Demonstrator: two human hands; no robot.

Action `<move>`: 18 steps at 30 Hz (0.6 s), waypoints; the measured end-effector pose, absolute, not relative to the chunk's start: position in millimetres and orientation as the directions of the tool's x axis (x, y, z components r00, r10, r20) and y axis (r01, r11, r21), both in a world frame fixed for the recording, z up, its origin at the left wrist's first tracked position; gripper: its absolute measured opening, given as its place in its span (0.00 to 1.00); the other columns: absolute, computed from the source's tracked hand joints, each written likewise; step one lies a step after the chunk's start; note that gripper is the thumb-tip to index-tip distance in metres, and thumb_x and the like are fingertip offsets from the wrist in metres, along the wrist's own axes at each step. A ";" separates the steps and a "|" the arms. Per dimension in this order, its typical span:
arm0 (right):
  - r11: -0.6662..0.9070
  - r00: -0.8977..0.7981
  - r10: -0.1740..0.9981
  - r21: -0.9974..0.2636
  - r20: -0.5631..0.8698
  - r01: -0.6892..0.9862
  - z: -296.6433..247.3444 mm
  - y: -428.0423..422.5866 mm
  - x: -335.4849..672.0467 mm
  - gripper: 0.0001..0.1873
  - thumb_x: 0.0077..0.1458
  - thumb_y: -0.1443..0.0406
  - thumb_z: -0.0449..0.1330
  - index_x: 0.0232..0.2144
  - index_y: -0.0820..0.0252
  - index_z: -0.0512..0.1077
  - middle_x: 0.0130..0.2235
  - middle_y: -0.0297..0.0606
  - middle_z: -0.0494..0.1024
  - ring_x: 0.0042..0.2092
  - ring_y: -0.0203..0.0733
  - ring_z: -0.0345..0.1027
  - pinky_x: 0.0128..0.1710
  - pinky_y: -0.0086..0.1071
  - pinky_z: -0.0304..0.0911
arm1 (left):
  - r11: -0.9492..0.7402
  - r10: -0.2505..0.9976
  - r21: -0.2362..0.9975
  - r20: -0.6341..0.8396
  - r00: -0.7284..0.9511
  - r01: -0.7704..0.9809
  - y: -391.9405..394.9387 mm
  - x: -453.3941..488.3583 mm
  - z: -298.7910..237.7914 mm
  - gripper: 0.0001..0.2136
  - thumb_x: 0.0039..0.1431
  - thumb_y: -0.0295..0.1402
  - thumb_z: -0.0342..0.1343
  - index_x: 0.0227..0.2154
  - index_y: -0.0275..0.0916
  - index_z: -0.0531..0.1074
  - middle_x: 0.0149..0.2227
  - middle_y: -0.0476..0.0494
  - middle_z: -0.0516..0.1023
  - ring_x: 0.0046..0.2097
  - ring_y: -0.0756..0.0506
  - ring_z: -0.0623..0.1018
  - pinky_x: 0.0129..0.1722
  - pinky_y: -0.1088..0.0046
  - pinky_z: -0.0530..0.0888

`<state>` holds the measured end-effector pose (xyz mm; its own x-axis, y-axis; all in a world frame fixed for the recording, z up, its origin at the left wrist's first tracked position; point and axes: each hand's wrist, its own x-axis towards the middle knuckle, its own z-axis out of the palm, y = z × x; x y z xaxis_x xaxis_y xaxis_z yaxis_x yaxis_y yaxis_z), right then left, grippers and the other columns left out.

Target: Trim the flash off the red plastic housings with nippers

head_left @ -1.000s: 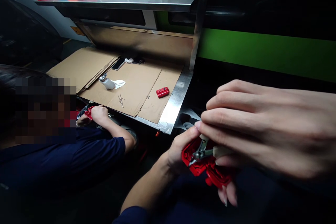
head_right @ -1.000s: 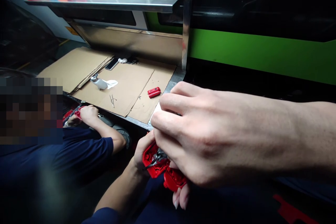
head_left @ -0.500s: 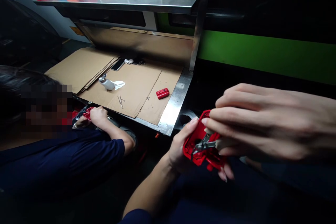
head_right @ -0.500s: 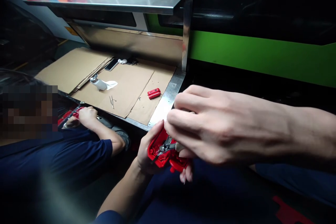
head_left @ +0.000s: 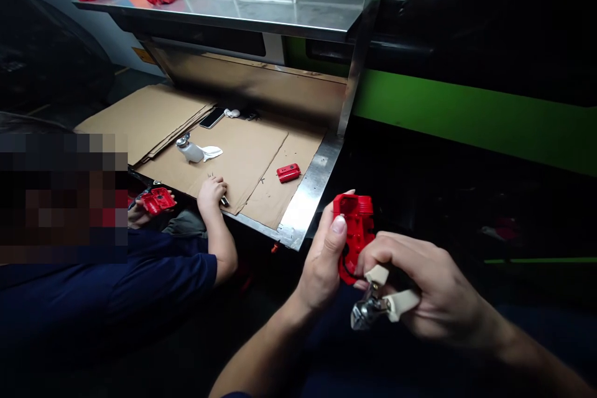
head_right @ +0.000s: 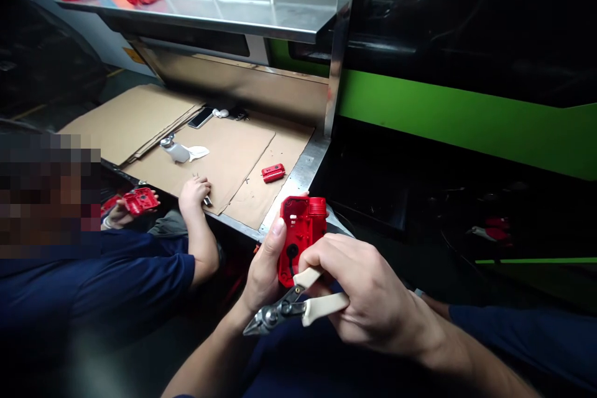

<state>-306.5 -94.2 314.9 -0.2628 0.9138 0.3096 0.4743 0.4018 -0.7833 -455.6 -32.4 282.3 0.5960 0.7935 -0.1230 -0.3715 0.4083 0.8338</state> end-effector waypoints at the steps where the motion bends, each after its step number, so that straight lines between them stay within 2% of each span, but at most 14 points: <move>1: 0.370 -0.261 0.925 -0.807 0.275 0.461 314.7 -94.3 -306.1 0.07 0.57 0.74 0.57 0.35 0.58 0.66 0.32 0.30 0.71 0.32 0.32 0.62 0.33 0.27 0.61 | 0.398 0.784 0.844 -0.110 0.611 -0.360 -31.9 -456.2 282.8 0.25 0.68 0.51 0.50 0.62 0.45 0.64 0.43 0.45 0.73 0.40 0.46 0.72 0.45 0.69 0.69; 4: 0.305 -0.231 0.948 -0.836 0.219 0.456 312.4 -96.4 -306.8 0.09 0.53 0.75 0.56 0.33 0.57 0.64 0.30 0.28 0.69 0.29 0.30 0.61 0.29 0.24 0.60 | 0.345 0.766 0.880 -0.062 0.639 -0.328 -32.4 -456.5 279.3 0.23 0.69 0.48 0.51 0.61 0.44 0.64 0.49 0.44 0.74 0.48 0.45 0.73 0.51 0.71 0.69; 6: 0.309 -0.099 0.947 -0.778 0.307 0.547 309.1 -97.4 -308.9 0.10 0.51 0.76 0.56 0.33 0.57 0.66 0.31 0.29 0.70 0.30 0.30 0.63 0.29 0.25 0.61 | 0.377 0.736 0.866 -0.065 0.674 -0.328 -35.3 -456.0 273.0 0.22 0.68 0.46 0.52 0.61 0.44 0.65 0.52 0.43 0.73 0.49 0.45 0.74 0.49 0.73 0.72; 7: 0.292 0.020 0.924 -0.740 0.381 0.606 307.4 -97.0 -309.3 0.11 0.51 0.76 0.56 0.35 0.58 0.67 0.32 0.30 0.72 0.31 0.32 0.66 0.30 0.26 0.62 | 0.432 0.703 0.836 -0.079 0.707 -0.337 -37.2 -455.9 269.5 0.22 0.68 0.46 0.52 0.60 0.44 0.64 0.51 0.42 0.74 0.47 0.45 0.76 0.45 0.73 0.74; 9: 0.231 0.316 0.769 -0.703 0.556 0.673 304.4 -93.6 -306.7 0.12 0.51 0.76 0.61 0.37 0.59 0.69 0.35 0.33 0.74 0.34 0.34 0.70 0.32 0.27 0.65 | 0.567 0.639 0.725 -0.088 0.764 -0.391 -41.0 -456.8 263.1 0.23 0.67 0.47 0.51 0.60 0.44 0.63 0.49 0.39 0.75 0.38 0.44 0.79 0.37 0.71 0.76; 11: 0.246 0.504 0.561 -0.713 0.657 0.656 302.1 -87.3 -297.9 0.14 0.49 0.76 0.66 0.37 0.61 0.69 0.34 0.34 0.73 0.35 0.36 0.72 0.34 0.29 0.68 | 0.655 0.624 0.591 -0.069 0.779 -0.472 -42.9 -459.5 259.4 0.23 0.68 0.49 0.47 0.60 0.44 0.62 0.48 0.37 0.75 0.33 0.41 0.81 0.31 0.68 0.76; 12: 0.296 0.518 0.492 -0.694 0.700 0.657 300.9 -83.8 -291.4 0.16 0.47 0.77 0.68 0.36 0.62 0.68 0.34 0.34 0.72 0.34 0.36 0.73 0.35 0.30 0.68 | 0.671 0.633 0.535 -0.053 0.772 -0.514 -42.8 -461.5 258.8 0.23 0.68 0.49 0.45 0.60 0.44 0.62 0.49 0.36 0.75 0.33 0.39 0.81 0.31 0.67 0.76; 14: 0.452 0.434 0.403 -0.588 0.806 0.671 297.2 -78.4 -276.8 0.16 0.45 0.78 0.68 0.36 0.65 0.69 0.32 0.34 0.71 0.32 0.36 0.72 0.34 0.32 0.68 | 0.675 0.655 0.459 -0.012 0.755 -0.578 -40.4 -465.9 259.3 0.23 0.69 0.50 0.42 0.59 0.43 0.63 0.52 0.35 0.74 0.34 0.36 0.82 0.31 0.65 0.77; 16: 0.554 0.359 0.355 -0.503 0.864 0.663 291.8 -76.9 -263.8 0.17 0.45 0.79 0.67 0.38 0.67 0.70 0.32 0.36 0.71 0.31 0.38 0.72 0.32 0.35 0.68 | 0.678 0.654 0.425 0.024 0.756 -0.600 -36.5 -469.7 261.2 0.23 0.69 0.49 0.41 0.58 0.42 0.64 0.52 0.33 0.74 0.35 0.35 0.82 0.32 0.65 0.77; 18: 0.570 0.378 0.342 -0.509 0.861 0.645 285.8 -79.9 -255.2 0.17 0.44 0.78 0.67 0.38 0.67 0.70 0.32 0.37 0.71 0.31 0.40 0.71 0.31 0.38 0.67 | 0.680 0.653 0.405 0.046 0.756 -0.611 -32.9 -472.3 263.1 0.24 0.69 0.50 0.41 0.58 0.40 0.65 0.53 0.32 0.74 0.36 0.34 0.82 0.32 0.65 0.77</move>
